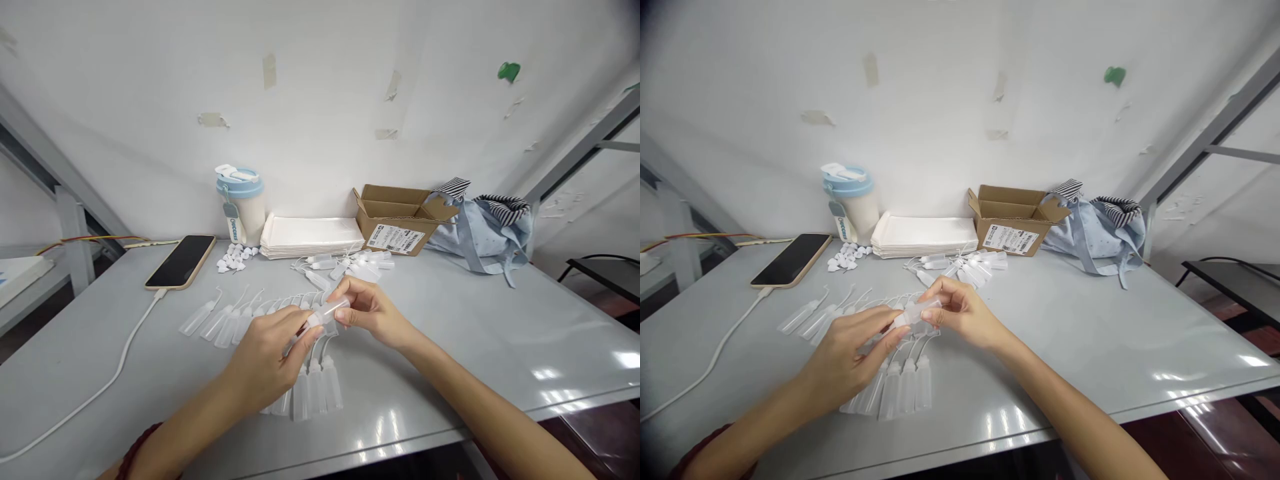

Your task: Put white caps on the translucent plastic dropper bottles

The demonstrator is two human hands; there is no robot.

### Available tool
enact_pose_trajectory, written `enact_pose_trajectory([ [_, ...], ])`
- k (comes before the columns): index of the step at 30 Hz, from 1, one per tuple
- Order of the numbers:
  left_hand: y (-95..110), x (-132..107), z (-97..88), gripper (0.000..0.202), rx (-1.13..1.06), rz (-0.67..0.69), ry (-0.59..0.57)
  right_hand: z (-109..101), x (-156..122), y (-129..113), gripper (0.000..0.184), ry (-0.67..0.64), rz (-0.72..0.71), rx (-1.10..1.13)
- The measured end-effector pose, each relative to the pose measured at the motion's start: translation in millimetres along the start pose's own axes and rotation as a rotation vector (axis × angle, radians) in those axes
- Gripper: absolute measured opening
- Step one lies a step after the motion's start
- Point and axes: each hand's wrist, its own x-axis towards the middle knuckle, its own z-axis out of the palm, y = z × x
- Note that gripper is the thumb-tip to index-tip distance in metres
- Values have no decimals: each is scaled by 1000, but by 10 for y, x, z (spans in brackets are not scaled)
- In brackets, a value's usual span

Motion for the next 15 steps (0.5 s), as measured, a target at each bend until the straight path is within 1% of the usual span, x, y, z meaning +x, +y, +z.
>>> enact_pose_trajectory([
  [2, -38, -13, 29, 17, 110, 103, 61, 10, -6, 0, 19, 17, 7, -2],
  [4, -75, -19, 58, 15, 248, 204, 112, 19, -9, -3, 20, 29, 22, 2],
  [6, -101, -17, 77, 15, 347, 259, 144, 25, -8, -5, 20, 38, 38, 8],
  [7, -107, -14, 81, 16, 354, 256, 146, 26, -6, -4, 20, 40, 42, 13],
  [9, -100, -1, 72, 15, 258, 179, 117, 26, -3, -1, 19, 41, 40, 19],
  [12, -54, 25, 19, 14, 25, 5, 60, 24, -2, 4, 19, 23, 35, 38],
  [15, -1, 53, -51, 15, -81, -115, 18, 26, 2, 5, 20, 11, 35, 43],
])
